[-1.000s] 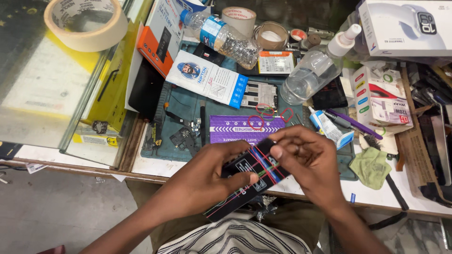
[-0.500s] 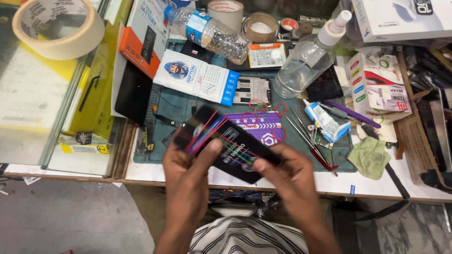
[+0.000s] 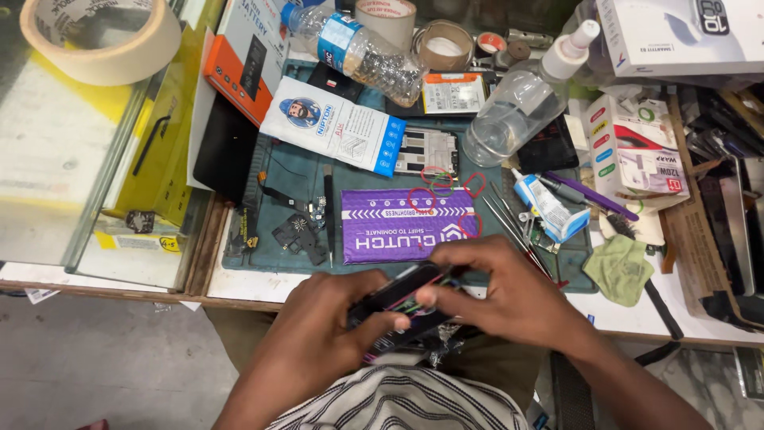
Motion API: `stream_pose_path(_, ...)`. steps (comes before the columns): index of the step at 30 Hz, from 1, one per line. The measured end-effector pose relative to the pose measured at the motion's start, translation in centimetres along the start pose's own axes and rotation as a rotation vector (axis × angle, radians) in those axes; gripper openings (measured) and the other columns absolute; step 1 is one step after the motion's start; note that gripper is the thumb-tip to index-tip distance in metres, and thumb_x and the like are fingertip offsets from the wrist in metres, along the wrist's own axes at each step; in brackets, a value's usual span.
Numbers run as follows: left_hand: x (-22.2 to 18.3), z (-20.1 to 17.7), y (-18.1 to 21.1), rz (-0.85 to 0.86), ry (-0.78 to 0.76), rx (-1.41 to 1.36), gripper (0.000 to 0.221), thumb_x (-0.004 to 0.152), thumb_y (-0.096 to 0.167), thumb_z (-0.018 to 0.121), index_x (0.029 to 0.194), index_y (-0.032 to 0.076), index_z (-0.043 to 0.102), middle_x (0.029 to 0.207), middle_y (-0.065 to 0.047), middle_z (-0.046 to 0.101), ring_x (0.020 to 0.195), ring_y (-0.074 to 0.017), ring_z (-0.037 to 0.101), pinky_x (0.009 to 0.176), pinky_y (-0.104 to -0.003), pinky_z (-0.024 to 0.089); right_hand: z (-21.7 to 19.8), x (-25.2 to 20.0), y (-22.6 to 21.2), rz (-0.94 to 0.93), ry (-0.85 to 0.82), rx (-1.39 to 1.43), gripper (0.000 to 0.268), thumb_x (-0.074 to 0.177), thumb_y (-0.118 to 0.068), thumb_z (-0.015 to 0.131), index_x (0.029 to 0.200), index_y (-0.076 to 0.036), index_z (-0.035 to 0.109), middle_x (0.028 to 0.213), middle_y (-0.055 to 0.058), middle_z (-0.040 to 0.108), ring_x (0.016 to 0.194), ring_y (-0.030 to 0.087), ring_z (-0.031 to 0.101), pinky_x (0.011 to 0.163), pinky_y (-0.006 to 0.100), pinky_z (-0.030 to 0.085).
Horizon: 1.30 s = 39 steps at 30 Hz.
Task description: The person applies adhesive and fits a new display panel onto a phone chassis, securing it with rubber bands and checking the fit.
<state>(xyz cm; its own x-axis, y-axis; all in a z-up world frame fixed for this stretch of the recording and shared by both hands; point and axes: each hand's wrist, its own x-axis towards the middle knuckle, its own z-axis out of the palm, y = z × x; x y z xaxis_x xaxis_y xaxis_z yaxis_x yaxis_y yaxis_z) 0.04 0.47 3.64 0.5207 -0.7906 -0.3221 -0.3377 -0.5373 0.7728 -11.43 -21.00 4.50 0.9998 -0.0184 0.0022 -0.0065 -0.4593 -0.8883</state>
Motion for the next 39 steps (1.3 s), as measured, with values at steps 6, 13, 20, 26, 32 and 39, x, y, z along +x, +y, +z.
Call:
stream_pose_path(6, 0.9, 2.1, -4.0, 0.030, 0.185, -0.785, 0.021, 0.086, 0.013, 0.080, 0.099, -0.003, 0.073, 0.076, -0.007, 0.076, 0.067, -0.0083, 0.066, 0.059, -0.028, 0.054, -0.4, 4.4, 1.9, 0.089, 0.258, -0.521, 0.021, 0.086, -0.025, 0.077, 0.102, -0.011, 0.077, 0.094, 0.008, 0.073, 0.081, 0.025, 0.067, 0.070, 0.039, 0.051)
stream_pose_path(13, 0.9, 2.8, -4.8, 0.140, 0.179, -1.153, 0.030, 0.087, 0.009, 0.076, 0.115, -0.003, 0.070, 0.095, -0.007, 0.079, 0.083, -0.0097, 0.071, 0.076, -0.027, 0.058, 1.0, 5.5, 3.6, -0.161, 0.355, -0.817, 0.009, 0.086, -0.013, 0.072, 0.093, -0.008, 0.072, 0.106, 0.013, 0.067, 0.100, 0.037, 0.063, 0.084, 0.050, 0.051)
stream_pose_path(20, 1.9, 4.3, -4.5, 0.223, 0.092, -1.292, 0.039, 0.089, 0.010, 0.076, 0.126, -0.001, 0.067, 0.116, -0.004, 0.072, 0.103, -0.0116, 0.066, 0.092, -0.028, 0.054, 1.9, 4.5, 4.8, 0.047, 0.358, -0.691, 0.012, 0.089, -0.013, 0.071, 0.100, -0.007, 0.069, 0.102, 0.010, 0.069, 0.091, 0.030, 0.066, 0.081, 0.043, 0.053)
stream_pose_path(26, 3.4, 5.0, -2.7, 0.253, 0.049, -1.234, 0.040, 0.091, 0.012, 0.074, 0.128, 0.001, 0.066, 0.118, -0.002, 0.071, 0.107, -0.0093, 0.065, 0.094, -0.025, 0.053, 1.4, 1.5, 7.5, 0.216, 0.131, 0.459, 0.026, 0.096, -0.009, 0.059, 0.120, -0.001, 0.063, 0.109, 0.006, 0.070, 0.100, 0.013, 0.066, 0.087, 0.031, 0.056)
stream_pose_path(32, 4.5, 5.9, -1.4, 0.139, 0.016, -1.292, 0.035, 0.091, 0.011, 0.074, 0.122, -0.003, 0.069, 0.100, -0.006, 0.074, 0.089, -0.0131, 0.067, 0.079, -0.031, 0.056, 2.2, -1.1, 9.2, 0.200, 0.216, 0.588, 0.040, 0.097, -0.004, 0.056, 0.137, -0.001, 0.056, 0.121, 0.009, 0.067, 0.112, 0.016, 0.063, 0.096, 0.034, 0.052)
stream_pose_path(39, 3.5, 5.0, -1.9, 0.183, -0.206, -1.250, 0.034, 0.087, 0.009, 0.076, 0.119, -0.002, 0.070, 0.099, -0.006, 0.075, 0.087, -0.0117, 0.069, 0.082, -0.028, 0.055, -0.9, -3.2, 8.1, 0.213, 0.015, 0.443, 0.017, 0.093, -0.002, 0.058, 0.108, 0.000, 0.065, 0.102, 0.006, 0.064, 0.101, 0.016, 0.059, 0.092, 0.034, 0.047)
